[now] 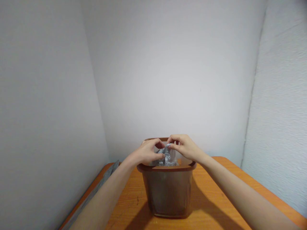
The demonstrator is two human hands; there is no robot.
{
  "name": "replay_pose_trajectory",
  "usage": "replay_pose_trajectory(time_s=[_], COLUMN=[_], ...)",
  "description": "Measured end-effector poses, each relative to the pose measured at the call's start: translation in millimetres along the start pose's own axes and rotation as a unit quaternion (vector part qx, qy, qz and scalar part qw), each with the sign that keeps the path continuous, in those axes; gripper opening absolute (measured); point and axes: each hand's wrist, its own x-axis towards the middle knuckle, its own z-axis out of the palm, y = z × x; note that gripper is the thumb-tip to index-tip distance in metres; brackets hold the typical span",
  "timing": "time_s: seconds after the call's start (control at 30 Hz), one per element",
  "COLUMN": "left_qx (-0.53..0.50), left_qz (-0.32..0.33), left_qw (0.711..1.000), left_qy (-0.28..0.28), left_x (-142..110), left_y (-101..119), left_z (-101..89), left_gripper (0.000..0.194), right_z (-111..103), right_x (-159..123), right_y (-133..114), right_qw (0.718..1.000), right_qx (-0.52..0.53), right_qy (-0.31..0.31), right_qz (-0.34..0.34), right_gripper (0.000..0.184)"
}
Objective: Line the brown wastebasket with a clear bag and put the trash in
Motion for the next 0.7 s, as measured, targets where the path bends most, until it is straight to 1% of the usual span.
replay_pose_trajectory(time_s=[0.07, 0.13, 0.2, 0.3, 0.37, 0.4, 0.47, 0.6, 0.63, 0.7], left_qx=[0.004, 0.004, 0.0, -0.005, -0.011, -0.017, -0.028, -0.017, -0.005, 0.023], left_qz=[-0.003, -0.014, -0.028, -0.06, -0.072, -0.07, -0.049, 0.008, 0.015, 0.018], left_qw=[1.0, 1.0, 0.999, 0.993, 0.988, 0.988, 0.992, 1.0, 1.0, 1.0], left_qy=[-0.002, 0.012, 0.04, 0.104, 0.133, 0.135, 0.112, 0.016, 0.0, -0.01], left_x=[4, 6, 5, 1, 0, 1, 4, 14, 17, 21], left_y=[0, -8, -23, -47, -55, -55, -46, -15, -9, -1], left_z=[2.5, 0.4, -6.0, -17.8, -22.3, -22.5, -18.5, 1.2, 6.2, 13.9], left_gripper=[0.02, 0.019, 0.017, 0.017, 0.019, 0.021, 0.025, 0.025, 0.023, 0.017], right_z=[-1, -7, -16, -29, -33, -33, -28, -18, -18, -19], right_x=[-1, -3, -7, -14, -18, -19, -20, -18, -17, -17], right_y=[1, 9, 23, 47, 57, 59, 56, 39, 34, 24], right_qw=[1.0, 1.0, 0.999, 0.995, 0.993, 0.992, 0.992, 0.995, 0.996, 0.997], right_qx=[0.009, 0.013, 0.016, 0.031, 0.053, 0.065, 0.083, 0.076, 0.067, 0.053], right_qy=[0.003, 0.015, 0.036, 0.069, 0.072, 0.065, 0.047, 0.028, 0.028, 0.031], right_qz=[0.004, 0.012, 0.029, 0.064, 0.079, 0.081, 0.079, 0.064, 0.056, 0.038], right_gripper=[0.01, 0.012, 0.015, 0.02, 0.023, 0.024, 0.025, 0.021, 0.018, 0.012])
